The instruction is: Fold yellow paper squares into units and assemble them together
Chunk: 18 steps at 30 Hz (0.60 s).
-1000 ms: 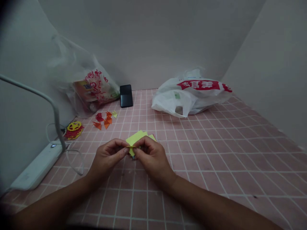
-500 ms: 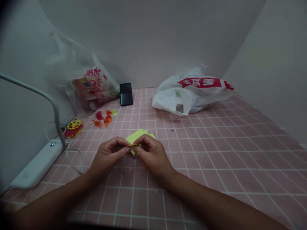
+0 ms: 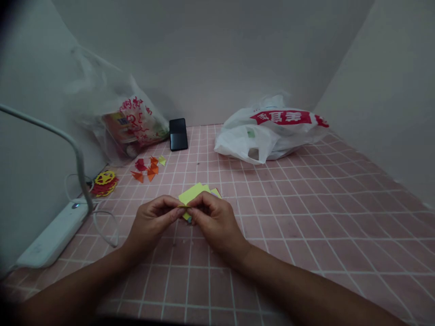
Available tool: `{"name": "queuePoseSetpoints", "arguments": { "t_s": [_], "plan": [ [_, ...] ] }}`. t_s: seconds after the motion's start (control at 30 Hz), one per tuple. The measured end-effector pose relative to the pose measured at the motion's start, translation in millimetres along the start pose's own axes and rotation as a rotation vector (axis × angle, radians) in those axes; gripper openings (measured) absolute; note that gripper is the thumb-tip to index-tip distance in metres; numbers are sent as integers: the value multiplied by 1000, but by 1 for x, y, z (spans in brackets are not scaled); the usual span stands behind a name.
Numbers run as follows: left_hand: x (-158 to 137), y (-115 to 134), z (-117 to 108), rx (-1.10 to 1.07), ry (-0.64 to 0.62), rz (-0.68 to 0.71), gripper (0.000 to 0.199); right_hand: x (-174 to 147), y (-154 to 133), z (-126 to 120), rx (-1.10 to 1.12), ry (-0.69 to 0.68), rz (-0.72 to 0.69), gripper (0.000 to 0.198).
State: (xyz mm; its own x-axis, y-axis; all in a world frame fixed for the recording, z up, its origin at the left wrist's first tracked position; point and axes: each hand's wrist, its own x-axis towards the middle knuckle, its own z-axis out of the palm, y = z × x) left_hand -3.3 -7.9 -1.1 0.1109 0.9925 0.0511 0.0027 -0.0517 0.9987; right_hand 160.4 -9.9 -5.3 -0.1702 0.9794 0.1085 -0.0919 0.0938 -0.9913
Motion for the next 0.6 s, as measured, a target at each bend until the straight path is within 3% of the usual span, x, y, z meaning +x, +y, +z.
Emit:
{"name": "queuePoseSetpoints", "arguments": {
  "t_s": [0.6],
  "plan": [
    [2, -1, -5, -43, 70, 40, 4, 3, -5, -2, 100, 56, -15, 12]
  ]
}}
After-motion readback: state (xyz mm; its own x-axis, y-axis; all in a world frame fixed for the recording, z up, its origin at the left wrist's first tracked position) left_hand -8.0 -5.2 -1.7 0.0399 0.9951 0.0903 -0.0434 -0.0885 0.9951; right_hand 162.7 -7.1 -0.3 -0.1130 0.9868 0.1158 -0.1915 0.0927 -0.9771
